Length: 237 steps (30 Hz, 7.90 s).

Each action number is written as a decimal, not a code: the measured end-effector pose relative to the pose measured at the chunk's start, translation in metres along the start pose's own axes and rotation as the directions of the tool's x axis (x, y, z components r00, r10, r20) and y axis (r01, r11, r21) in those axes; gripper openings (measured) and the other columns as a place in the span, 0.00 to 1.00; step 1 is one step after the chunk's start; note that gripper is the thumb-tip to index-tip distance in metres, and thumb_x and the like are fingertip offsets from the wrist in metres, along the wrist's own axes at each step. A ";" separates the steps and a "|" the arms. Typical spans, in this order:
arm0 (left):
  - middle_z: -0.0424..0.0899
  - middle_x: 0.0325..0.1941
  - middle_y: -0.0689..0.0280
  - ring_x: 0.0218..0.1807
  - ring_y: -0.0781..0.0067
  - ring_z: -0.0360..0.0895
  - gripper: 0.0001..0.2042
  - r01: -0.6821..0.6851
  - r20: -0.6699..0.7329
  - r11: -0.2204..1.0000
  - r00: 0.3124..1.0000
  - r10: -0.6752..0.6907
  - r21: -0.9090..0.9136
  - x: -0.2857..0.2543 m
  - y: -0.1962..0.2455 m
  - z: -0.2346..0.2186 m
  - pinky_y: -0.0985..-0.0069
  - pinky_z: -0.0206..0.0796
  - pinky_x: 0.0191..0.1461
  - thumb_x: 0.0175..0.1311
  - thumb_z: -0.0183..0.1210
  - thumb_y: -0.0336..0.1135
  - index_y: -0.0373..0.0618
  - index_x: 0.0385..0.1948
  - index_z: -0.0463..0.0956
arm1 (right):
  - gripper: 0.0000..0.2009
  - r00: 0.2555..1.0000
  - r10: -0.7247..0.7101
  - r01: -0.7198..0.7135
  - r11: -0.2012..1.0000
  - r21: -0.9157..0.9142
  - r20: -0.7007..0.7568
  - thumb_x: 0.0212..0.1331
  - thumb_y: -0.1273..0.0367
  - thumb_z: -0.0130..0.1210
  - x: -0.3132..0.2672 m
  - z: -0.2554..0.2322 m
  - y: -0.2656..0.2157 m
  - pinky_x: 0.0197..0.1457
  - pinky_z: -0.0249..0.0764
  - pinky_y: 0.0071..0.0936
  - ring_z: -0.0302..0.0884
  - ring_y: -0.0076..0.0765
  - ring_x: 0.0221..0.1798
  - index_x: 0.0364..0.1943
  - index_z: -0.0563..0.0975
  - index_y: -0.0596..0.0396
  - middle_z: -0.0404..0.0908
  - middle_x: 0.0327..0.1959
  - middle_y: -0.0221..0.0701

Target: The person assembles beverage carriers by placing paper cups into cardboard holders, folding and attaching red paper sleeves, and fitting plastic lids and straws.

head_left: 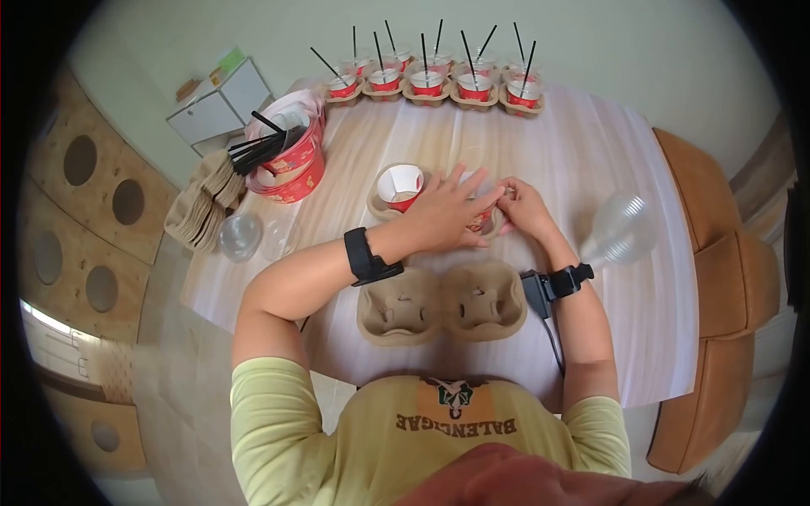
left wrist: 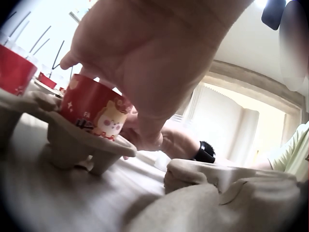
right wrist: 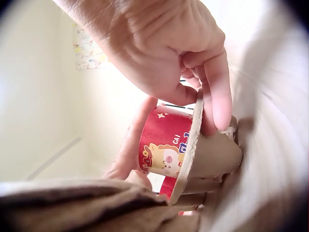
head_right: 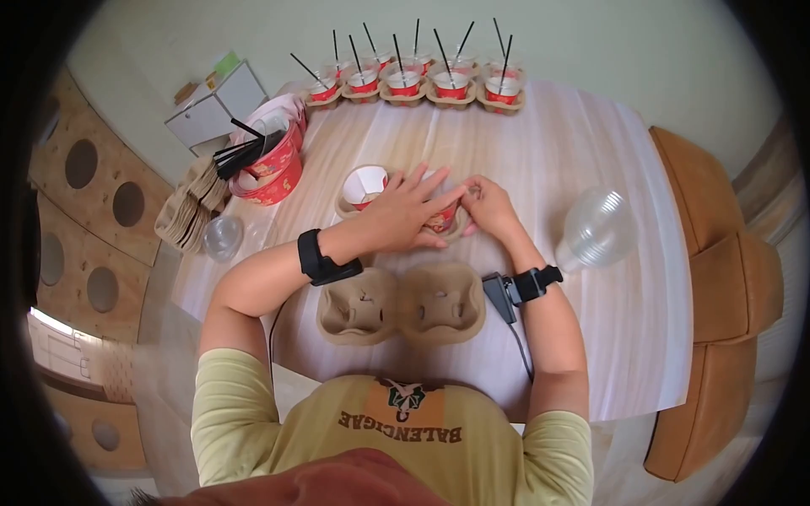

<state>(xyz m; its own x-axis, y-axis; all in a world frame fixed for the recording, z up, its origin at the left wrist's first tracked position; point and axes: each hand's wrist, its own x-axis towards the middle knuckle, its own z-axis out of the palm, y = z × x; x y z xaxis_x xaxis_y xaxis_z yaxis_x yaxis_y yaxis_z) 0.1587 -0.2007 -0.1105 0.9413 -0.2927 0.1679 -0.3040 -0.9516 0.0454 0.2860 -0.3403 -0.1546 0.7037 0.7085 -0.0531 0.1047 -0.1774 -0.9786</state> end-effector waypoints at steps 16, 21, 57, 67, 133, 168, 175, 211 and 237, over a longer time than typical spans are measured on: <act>0.43 0.66 0.48 0.65 0.38 0.42 0.43 -0.057 0.138 0.997 0.989 0.050 0.046 -0.001 -0.013 0.010 0.47 0.39 0.62 0.46 0.55 0.60 0.56 0.63 0.43 | 0.13 0.999 0.024 -0.027 0.995 0.099 0.024 0.53 0.75 0.47 0.009 0.002 0.006 0.17 0.76 0.26 0.74 0.32 0.20 0.43 0.65 0.66 0.74 0.26 0.39; 0.48 0.64 0.50 0.64 0.47 0.48 0.38 -0.072 -0.025 0.990 0.997 0.069 -0.118 -0.005 -0.021 -0.021 0.56 0.45 0.62 0.48 0.58 0.48 0.52 0.61 0.48 | 0.15 0.996 0.081 -0.077 0.993 0.089 -0.038 0.54 0.74 0.46 0.028 -0.003 0.001 0.17 0.75 0.25 0.73 0.28 0.20 0.46 0.66 0.64 0.75 0.29 0.37; 0.66 0.56 0.62 0.58 0.71 0.62 0.31 0.292 0.295 0.365 0.954 -0.048 -0.884 -0.105 -0.028 -0.025 0.74 0.56 0.58 0.56 0.49 0.22 0.51 0.62 0.49 | 0.03 0.861 -0.497 0.072 0.327 -0.942 -0.106 0.46 0.72 0.55 -0.156 -0.093 -0.081 0.37 0.62 0.30 0.70 0.38 0.25 0.23 0.78 0.56 0.74 0.19 0.33; 0.67 0.56 0.60 0.57 0.72 0.63 0.31 0.285 0.298 0.401 0.954 -0.030 -0.871 -0.126 -0.009 -0.016 0.76 0.56 0.58 0.54 0.51 0.22 0.47 0.61 0.50 | 0.01 0.703 -0.711 0.110 0.144 -0.983 -0.026 0.44 0.75 0.56 -0.159 -0.092 -0.087 0.37 0.63 0.29 0.70 0.36 0.26 0.22 0.75 0.56 0.74 0.20 0.32; 0.77 0.27 0.60 0.28 0.63 0.75 0.03 0.268 -0.602 0.928 0.706 -0.373 -0.261 -0.135 -0.035 -0.064 0.75 0.67 0.31 0.49 0.55 0.25 0.41 0.27 0.75 | 0.56 0.734 -0.303 0.104 0.934 0.341 0.608 0.29 0.82 0.61 0.003 0.041 -0.013 0.61 0.53 0.29 0.59 0.33 0.57 0.65 0.36 0.40 0.60 0.53 0.33; 0.74 0.34 0.54 0.39 0.53 0.73 0.12 0.745 -0.099 0.663 0.666 -0.739 0.070 -0.221 -0.074 -0.043 0.65 0.66 0.41 0.45 0.59 0.33 0.41 0.32 0.70 | 0.53 0.777 -0.323 0.166 0.933 0.320 0.540 0.31 0.77 0.64 -0.002 0.049 -0.004 0.59 0.55 0.29 0.60 0.36 0.58 0.65 0.41 0.44 0.63 0.54 0.36; 0.72 0.32 0.56 0.37 0.55 0.71 0.09 0.671 0.023 0.721 0.729 -0.684 0.173 -0.225 -0.078 -0.014 0.66 0.66 0.39 0.43 0.57 0.30 0.40 0.28 0.70 | 0.53 0.776 -0.320 0.164 0.935 0.316 0.544 0.31 0.76 0.65 0.000 0.048 0.001 0.59 0.55 0.29 0.59 0.35 0.59 0.65 0.41 0.46 0.62 0.54 0.36; 0.69 0.15 0.76 0.17 0.88 0.64 0.09 0.523 -0.208 0.528 0.551 -0.808 -0.669 -0.099 -0.143 -0.025 0.87 0.55 0.18 0.56 0.55 0.38 0.46 0.21 0.69 | 0.49 0.729 -0.359 0.278 0.933 0.227 0.584 0.34 0.77 0.63 0.003 0.042 -0.001 0.62 0.52 0.29 0.60 0.33 0.58 0.63 0.45 0.49 0.63 0.55 0.35; 0.50 0.64 0.51 0.66 0.49 0.42 0.38 0.392 -0.108 0.918 0.912 -0.396 -0.059 -0.084 -0.088 -0.042 0.55 0.38 0.65 0.48 0.56 0.56 0.55 0.61 0.51 | 0.49 0.733 -0.332 0.238 0.943 0.234 0.593 0.34 0.77 0.63 0.004 0.042 -0.002 0.62 0.52 0.30 0.60 0.34 0.58 0.64 0.45 0.49 0.64 0.54 0.35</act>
<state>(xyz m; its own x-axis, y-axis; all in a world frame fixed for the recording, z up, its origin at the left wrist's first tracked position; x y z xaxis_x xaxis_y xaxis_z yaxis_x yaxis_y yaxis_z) 0.1001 -0.0884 -0.0872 0.9631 0.1197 0.2412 0.0808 -0.9829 0.1653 0.2590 -0.3087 -0.1613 0.0645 0.9837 0.1679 0.1019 0.1609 -0.9817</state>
